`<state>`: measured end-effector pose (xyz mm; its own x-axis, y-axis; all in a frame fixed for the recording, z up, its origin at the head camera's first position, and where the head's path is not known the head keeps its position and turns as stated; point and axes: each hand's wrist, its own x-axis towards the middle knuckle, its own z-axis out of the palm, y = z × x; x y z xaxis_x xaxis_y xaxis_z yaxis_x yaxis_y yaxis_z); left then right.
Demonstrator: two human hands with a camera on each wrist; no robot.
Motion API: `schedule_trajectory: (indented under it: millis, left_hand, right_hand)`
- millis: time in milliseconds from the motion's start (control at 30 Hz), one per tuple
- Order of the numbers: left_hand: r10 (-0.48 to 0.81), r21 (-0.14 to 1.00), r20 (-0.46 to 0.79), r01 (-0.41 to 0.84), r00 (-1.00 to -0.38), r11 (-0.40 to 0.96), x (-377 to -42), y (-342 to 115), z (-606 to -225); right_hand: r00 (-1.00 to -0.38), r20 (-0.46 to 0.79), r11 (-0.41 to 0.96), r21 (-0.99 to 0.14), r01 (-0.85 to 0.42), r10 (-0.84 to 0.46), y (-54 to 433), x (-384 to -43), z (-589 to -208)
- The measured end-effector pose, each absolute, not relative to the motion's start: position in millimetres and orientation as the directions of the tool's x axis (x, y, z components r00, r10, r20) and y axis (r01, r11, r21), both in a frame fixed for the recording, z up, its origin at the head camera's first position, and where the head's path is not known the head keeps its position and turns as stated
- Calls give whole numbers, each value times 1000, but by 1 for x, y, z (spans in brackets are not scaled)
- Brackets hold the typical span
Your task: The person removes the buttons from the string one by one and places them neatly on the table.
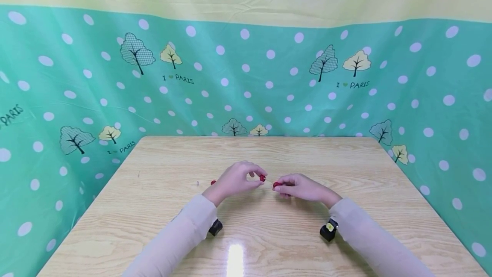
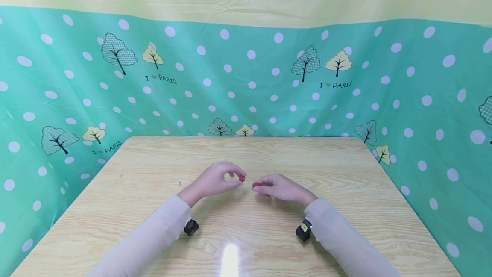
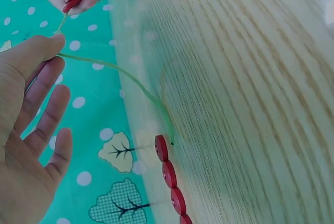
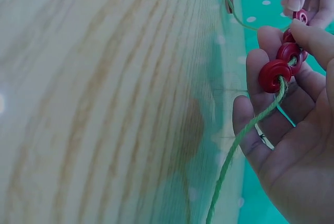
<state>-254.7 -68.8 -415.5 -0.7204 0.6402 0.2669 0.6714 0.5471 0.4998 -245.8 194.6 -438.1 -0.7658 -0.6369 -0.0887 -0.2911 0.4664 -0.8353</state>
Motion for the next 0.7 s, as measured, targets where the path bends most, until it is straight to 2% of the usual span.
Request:
schedule_trajectory:
  millis: [700]
  left_hand:
    - [598, 521, 267, 635, -755, 570, -257, -86, -415]
  right_hand:
    - [-770, -105, 468, -842, -268, -630, 196, -246, -438]
